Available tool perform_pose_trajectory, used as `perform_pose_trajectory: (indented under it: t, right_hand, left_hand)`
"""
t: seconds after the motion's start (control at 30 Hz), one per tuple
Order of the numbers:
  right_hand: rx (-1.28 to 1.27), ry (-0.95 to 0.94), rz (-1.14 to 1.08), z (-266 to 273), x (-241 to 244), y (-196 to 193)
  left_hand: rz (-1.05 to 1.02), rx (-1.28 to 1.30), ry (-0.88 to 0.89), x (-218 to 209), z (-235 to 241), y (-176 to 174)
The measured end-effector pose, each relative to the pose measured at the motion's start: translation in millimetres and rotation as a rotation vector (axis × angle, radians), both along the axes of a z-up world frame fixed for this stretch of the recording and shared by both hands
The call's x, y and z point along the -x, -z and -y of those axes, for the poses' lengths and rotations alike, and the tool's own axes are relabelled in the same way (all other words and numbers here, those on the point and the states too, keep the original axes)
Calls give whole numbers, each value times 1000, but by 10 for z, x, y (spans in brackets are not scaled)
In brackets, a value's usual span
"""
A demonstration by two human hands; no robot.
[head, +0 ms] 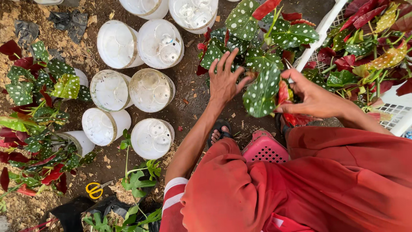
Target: The person trims spotted-leaf plants using red-handled scissors, cutting stems and leaves, then places the cuttings into a white basket. The person also adjusts the plants in white plastic containers on the ground.
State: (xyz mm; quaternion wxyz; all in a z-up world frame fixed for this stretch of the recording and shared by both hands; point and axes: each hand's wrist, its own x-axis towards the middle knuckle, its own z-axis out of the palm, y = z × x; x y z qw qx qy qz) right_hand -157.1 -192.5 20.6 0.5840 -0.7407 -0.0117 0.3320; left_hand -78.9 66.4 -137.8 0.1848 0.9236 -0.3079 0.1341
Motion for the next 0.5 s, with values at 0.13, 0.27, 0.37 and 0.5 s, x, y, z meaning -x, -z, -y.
perform_pose_trajectory:
  t: [0.13,0.27,0.37,0.5]
  right_hand:
    - [-80,-13,-11,-47,43,166]
    - [-115,257,108,-211,-37,423]
    - [-28,393,238,-251,-106,512]
    - [42,390,363,-278,-97,530]
  left_hand:
    - [-50,35,-33,-203,-27,72]
    - [-127,-38,27,-329,-115,6]
    - [-117,-31,96,-344,-259,-135]
    - [-111,62,176,-154,-296,-275]
